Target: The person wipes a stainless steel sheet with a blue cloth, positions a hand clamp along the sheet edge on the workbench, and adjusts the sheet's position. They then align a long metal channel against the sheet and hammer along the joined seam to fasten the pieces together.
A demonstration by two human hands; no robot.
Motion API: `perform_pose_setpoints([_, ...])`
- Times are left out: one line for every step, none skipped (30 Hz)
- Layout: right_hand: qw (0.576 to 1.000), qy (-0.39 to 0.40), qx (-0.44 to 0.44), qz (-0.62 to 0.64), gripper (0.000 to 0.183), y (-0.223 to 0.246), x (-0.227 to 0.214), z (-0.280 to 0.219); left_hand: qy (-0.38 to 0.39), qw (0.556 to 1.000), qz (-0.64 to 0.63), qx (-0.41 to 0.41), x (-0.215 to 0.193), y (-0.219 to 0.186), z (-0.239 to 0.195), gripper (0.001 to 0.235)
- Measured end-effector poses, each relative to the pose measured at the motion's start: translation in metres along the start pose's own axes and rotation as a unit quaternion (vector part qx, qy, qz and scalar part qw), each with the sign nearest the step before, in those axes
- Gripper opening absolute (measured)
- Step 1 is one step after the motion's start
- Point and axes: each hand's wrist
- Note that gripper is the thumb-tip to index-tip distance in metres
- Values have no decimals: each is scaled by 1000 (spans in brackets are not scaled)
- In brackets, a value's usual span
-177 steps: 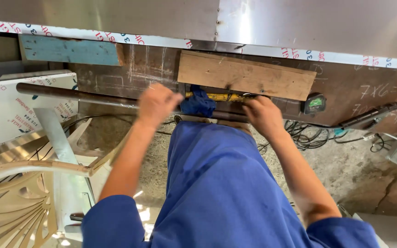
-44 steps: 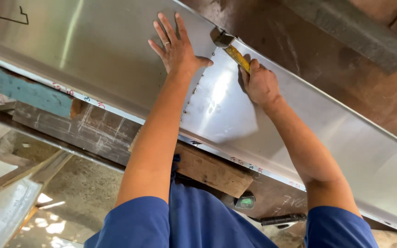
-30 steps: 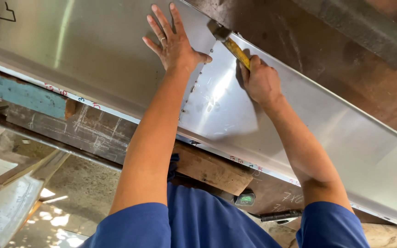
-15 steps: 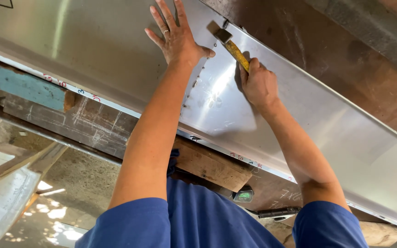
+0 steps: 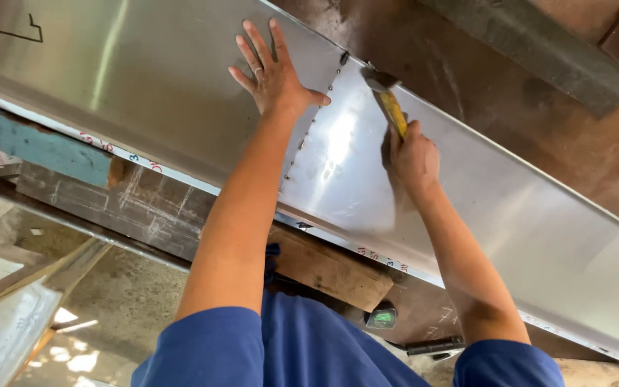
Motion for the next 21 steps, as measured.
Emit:
perform_pose_setpoints([1000,0,-1,2,32,4,-8,10,-1,1000,1,-1,0,-2,10,163])
perform_pose_setpoints([999,21,28,2,33,10,-15,4,-20,1000,-4,18,7,2,12,159])
perform_pose_setpoints([998,41,56,3,35,15,-22,0,-38,999,-9,36,13,5,13,155])
perform_pose_setpoints([998,27,55,6,35,8,-15,1,-50,998,-7,45,7,-5,14,155])
perform_pose_setpoints([999,21,43,-9,35,2,-7,5,-44,998,-32,9,1,-17,16,157])
perform_pose_setpoints([999,29,35,-26,35,-5,1,-4,-24,998,-56,-35,2,-23,12,161])
perform_pose_setpoints([999,29,38,-24,35,-3,-1,2,-22,998,-52,-34,1,-29,23,161])
perform_pose_setpoints([999,23,32,-14,34,-2,-3,1,-41,997,-49,-36,6,-31,29,162])
perform_pose_setpoints([999,17,26,-4,34,-1,-4,0,-59,997,-45,-37,12,-33,36,164])
perform_pose_setpoints([999,23,28,-2,34,-2,-3,0,-55,997,-42,-41,14,-33,39,164])
perform_pose_setpoints([999,18,23,17,33,-2,-4,0,-61,997,-36,-41,15,-33,41,163])
perform_pose_setpoints([999,6,16,33,33,-4,-6,5,-72,996,-35,-35,14,-37,46,162])
perform_pose_setpoints([999,3,15,31,33,1,-11,4,-73,996,-37,-33,6,-39,38,162])
perform_pose_setpoints([999,-20,-16,39,32,6,-15,5,-49,997,-34,-45,-3,-43,32,162])
perform_pose_setpoints([997,-42,-47,47,31,11,-17,6,-25,998,-31,-58,-11,-46,27,163])
perform_pose_setpoints([997,-36,-43,48,31,17,-22,9,-19,998,-28,-60,-9,-47,29,163])
perform_pose_setpoints([997,-36,-38,58,29,23,-25,11,-27,998,-20,-54,-6,-46,32,159])
perform_pose_setpoints([996,-33,-34,69,28,30,-26,11,-34,998,-11,-52,-2,-41,33,155])
perform_pose_setpoints([997,-24,-33,71,28,37,-33,1,-28,998,-9,-59,2,-37,27,155])
perform_pose_setpoints([994,-26,-46,100,28,44,-39,2,-35,998,-17,-54,-1,-40,29,155])
perform_pose_setpoints([990,-29,-59,128,28,50,-46,4,-42,998,-24,-49,-5,-43,30,155])
Point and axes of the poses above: each hand's wrist, its own z-axis towards the middle knuckle, its own x-axis out of the palm, y = z × x, and after that the axes turned 2 degrees about -x, right-handed
